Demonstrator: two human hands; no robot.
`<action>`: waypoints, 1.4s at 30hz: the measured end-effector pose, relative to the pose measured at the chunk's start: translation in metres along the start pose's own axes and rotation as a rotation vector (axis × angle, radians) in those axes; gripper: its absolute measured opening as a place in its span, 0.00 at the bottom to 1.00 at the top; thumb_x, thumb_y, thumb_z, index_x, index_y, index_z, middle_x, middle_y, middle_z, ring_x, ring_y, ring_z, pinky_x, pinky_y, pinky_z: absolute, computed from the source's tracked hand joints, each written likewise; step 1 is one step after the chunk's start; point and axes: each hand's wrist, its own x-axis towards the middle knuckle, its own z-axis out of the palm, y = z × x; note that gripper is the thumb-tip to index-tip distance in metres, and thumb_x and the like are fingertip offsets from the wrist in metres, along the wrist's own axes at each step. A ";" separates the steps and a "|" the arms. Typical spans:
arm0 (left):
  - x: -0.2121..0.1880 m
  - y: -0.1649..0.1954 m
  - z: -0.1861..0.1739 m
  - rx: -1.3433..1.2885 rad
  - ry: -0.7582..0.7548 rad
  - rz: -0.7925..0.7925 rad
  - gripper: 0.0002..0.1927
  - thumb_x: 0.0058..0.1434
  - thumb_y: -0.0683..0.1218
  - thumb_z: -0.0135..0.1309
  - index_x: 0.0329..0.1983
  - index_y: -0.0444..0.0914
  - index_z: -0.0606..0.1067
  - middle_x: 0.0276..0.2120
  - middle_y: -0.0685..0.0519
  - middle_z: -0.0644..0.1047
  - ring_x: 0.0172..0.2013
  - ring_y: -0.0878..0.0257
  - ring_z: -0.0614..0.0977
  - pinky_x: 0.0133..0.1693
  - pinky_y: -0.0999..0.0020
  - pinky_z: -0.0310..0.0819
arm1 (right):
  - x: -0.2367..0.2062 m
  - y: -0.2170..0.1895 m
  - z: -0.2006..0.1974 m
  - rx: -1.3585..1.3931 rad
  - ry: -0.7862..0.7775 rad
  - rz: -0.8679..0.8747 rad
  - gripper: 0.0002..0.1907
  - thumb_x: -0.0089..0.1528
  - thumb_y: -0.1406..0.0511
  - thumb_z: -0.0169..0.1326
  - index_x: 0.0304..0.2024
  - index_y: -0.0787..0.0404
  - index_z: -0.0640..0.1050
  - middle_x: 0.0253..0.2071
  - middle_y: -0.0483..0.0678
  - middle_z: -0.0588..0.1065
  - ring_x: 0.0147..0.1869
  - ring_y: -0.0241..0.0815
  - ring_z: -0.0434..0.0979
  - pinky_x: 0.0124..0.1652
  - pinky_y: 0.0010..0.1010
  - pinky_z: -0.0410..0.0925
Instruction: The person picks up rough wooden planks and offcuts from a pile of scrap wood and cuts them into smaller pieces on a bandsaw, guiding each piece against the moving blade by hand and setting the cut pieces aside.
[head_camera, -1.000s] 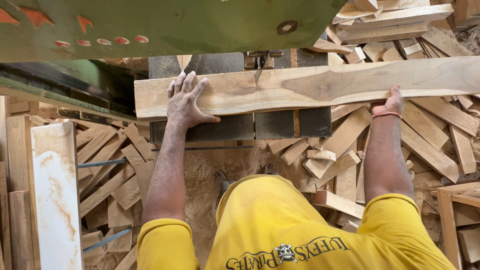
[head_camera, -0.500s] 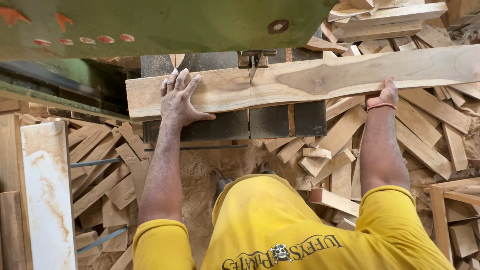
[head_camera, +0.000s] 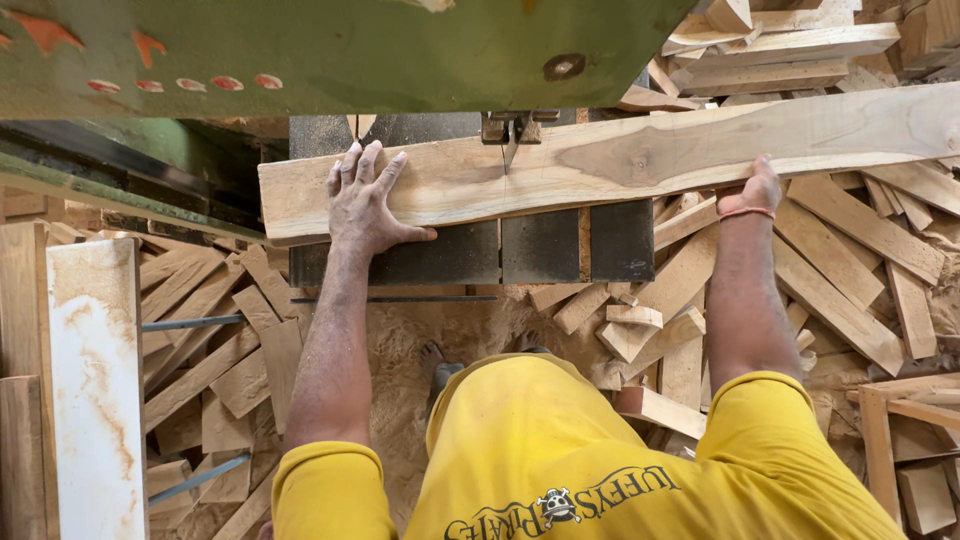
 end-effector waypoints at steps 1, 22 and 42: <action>-0.001 0.001 0.000 -0.005 0.004 -0.004 0.72 0.18 0.80 0.70 0.72 0.55 0.66 0.73 0.52 0.56 0.74 0.52 0.49 0.73 0.49 0.37 | 0.001 -0.001 0.003 0.007 0.020 0.037 0.23 0.71 0.63 0.48 0.66 0.66 0.68 0.63 0.59 0.74 0.67 0.61 0.77 0.67 0.63 0.71; -0.020 0.020 0.010 -0.017 0.029 -0.088 0.72 0.20 0.80 0.71 0.73 0.52 0.65 0.72 0.48 0.57 0.73 0.49 0.51 0.72 0.46 0.39 | 0.036 -0.003 0.046 -0.059 -0.039 0.180 0.21 0.72 0.61 0.46 0.64 0.66 0.70 0.62 0.58 0.75 0.66 0.59 0.78 0.65 0.59 0.73; -0.017 0.035 0.011 -0.020 0.081 -0.141 0.72 0.20 0.82 0.69 0.73 0.53 0.65 0.71 0.45 0.56 0.72 0.45 0.50 0.69 0.42 0.40 | 0.076 -0.012 0.078 -0.176 -0.076 0.258 0.21 0.73 0.60 0.43 0.64 0.64 0.70 0.62 0.58 0.75 0.64 0.59 0.78 0.65 0.57 0.73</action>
